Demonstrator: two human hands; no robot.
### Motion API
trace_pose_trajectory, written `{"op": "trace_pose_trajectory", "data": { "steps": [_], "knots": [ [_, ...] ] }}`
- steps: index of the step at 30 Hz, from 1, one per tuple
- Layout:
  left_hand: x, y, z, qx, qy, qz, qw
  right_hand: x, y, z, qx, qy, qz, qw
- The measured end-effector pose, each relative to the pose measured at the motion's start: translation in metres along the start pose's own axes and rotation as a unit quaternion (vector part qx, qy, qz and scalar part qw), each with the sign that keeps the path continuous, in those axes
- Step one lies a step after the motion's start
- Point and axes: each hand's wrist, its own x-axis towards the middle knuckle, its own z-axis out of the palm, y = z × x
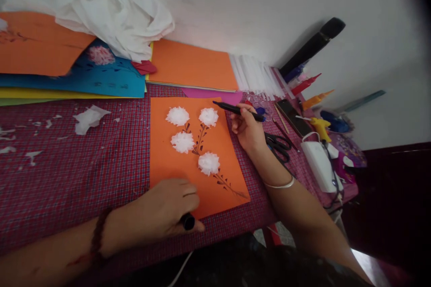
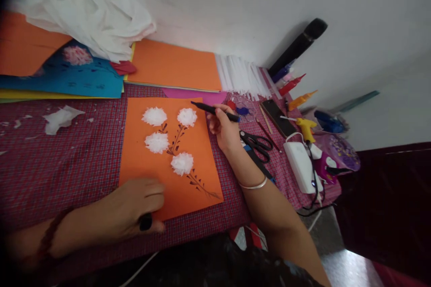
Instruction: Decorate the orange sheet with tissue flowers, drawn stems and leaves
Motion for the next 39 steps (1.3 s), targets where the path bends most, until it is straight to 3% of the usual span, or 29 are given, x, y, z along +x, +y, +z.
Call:
{"op": "trace_pose_trajectory", "data": {
  "steps": [6,11,13,19,25,29,33,39],
  "knots": [
    [0.0,0.002,-0.003,-0.002,-0.02,-0.015,1.0,-0.008,0.001,0.001,-0.05,-0.012,-0.013,0.999],
    [0.0,0.003,-0.004,-0.007,-0.03,-0.023,0.999,-0.009,-0.002,-0.002,0.005,-0.054,-0.004,0.998],
    [-0.001,0.003,-0.003,-0.008,-0.023,-0.021,0.999,-0.009,-0.002,-0.003,0.015,-0.044,-0.009,0.999],
    [-0.001,0.003,-0.002,-0.009,-0.014,-0.027,0.999,-0.004,-0.003,0.005,-0.085,-0.009,-0.055,0.995],
    [-0.001,0.001,0.003,0.004,-0.001,-0.021,1.0,-0.007,-0.03,0.018,-0.198,-0.032,-0.114,0.973],
    [-0.002,0.0,0.005,0.001,0.003,-0.02,1.0,-0.004,-0.041,0.028,-0.264,-0.093,-0.141,0.95],
    [-0.002,0.001,0.004,-0.006,0.013,-0.021,1.0,0.011,-0.035,0.036,-0.281,-0.126,-0.173,0.935],
    [-0.001,0.003,0.001,0.017,0.003,-0.021,1.0,0.005,-0.042,0.029,-0.289,-0.099,-0.155,0.939]
  ]
}}
